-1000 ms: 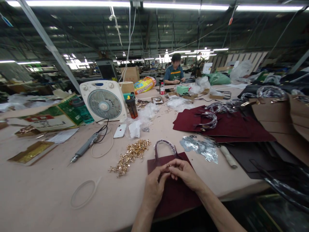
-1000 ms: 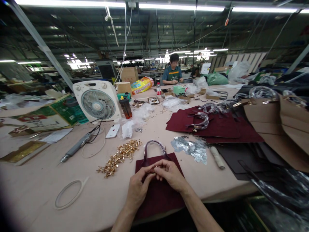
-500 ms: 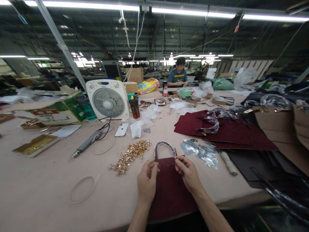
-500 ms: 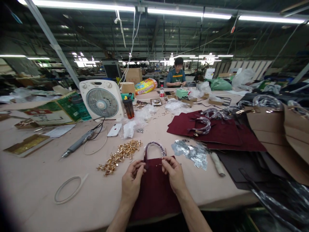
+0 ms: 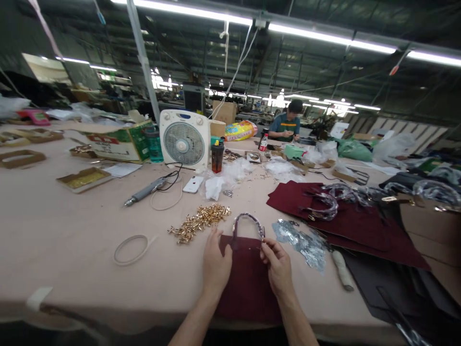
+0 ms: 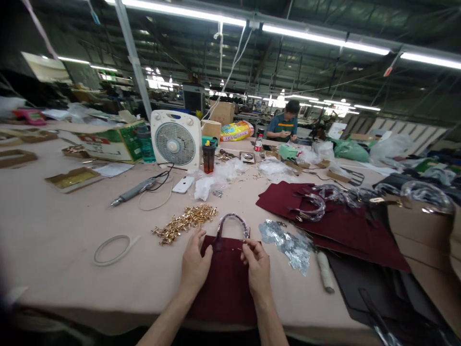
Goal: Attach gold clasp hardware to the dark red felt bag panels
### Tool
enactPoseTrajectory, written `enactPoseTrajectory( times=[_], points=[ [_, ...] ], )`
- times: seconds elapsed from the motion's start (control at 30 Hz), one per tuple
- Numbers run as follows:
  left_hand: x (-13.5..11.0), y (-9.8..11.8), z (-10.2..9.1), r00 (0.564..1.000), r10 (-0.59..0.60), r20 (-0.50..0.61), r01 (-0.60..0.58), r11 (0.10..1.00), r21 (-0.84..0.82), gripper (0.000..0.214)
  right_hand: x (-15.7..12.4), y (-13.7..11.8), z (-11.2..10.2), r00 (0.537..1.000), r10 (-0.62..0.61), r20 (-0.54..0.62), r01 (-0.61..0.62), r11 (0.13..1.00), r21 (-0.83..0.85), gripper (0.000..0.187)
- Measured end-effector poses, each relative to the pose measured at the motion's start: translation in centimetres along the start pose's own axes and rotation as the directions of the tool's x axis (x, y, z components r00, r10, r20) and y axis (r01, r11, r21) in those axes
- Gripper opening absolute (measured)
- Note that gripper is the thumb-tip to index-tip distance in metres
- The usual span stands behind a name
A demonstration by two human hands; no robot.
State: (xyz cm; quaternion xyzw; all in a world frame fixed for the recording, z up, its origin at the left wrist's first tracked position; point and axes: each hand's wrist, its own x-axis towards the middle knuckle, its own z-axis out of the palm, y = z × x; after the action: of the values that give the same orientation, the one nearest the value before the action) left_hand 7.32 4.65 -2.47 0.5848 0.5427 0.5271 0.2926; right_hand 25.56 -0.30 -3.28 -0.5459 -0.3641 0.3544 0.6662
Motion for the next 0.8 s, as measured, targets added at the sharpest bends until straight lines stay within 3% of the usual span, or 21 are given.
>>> enactPoseTrajectory(
  times=[0.1, 0.23, 0.3, 0.4, 0.47, 0.63, 0.8],
  points=[
    [0.7, 0.4, 0.0, 0.980, -0.179, 0.092, 0.188, 0.977, -0.101, 0.056, -0.1, -0.1, -0.1, 1.000, 0.007, 0.017, -0.007, 1.000, -0.004, 0.039],
    [2.5, 0.7, 0.0, 0.894, -0.374, 0.246, 0.438, 0.844, -0.311, 0.063, -0.4, -0.3, -0.1, 0.998, 0.022, 0.055, -0.022, 1.000, -0.005, 0.038],
    [3.1, 1.0, 0.1, 0.854, -0.377, 0.358, 0.501, 0.784, -0.368, 0.051, -0.6, -0.6, -0.1, 0.997, 0.026, 0.077, -0.027, 1.000, 0.006, 0.038],
    [2.9, 1.5, -0.1, 0.759, -0.324, 0.565, 0.605, 0.672, -0.428, 0.039, -0.9, -1.1, -0.1, 0.995, 0.019, 0.103, -0.023, 0.999, 0.041, 0.037],
    [2.3, 1.7, -0.6, 0.714, -0.290, 0.637, 0.650, 0.612, -0.451, 0.038, -1.1, -1.4, -0.1, 0.993, 0.011, 0.114, -0.017, 0.998, 0.057, 0.035],
    [1.0, 1.2, -1.7, 0.693, -0.266, 0.670, 0.681, 0.548, -0.487, 0.040, -1.2, -1.6, -0.2, 0.991, 0.022, 0.135, -0.036, 0.994, 0.100, 0.034],
    [0.7, 0.3, -1.8, 0.724, -0.229, 0.650, 0.656, 0.519, -0.548, 0.048, -1.2, -0.9, -0.4, 0.986, 0.041, 0.161, -0.059, 0.992, 0.109, 0.035]
  ],
)
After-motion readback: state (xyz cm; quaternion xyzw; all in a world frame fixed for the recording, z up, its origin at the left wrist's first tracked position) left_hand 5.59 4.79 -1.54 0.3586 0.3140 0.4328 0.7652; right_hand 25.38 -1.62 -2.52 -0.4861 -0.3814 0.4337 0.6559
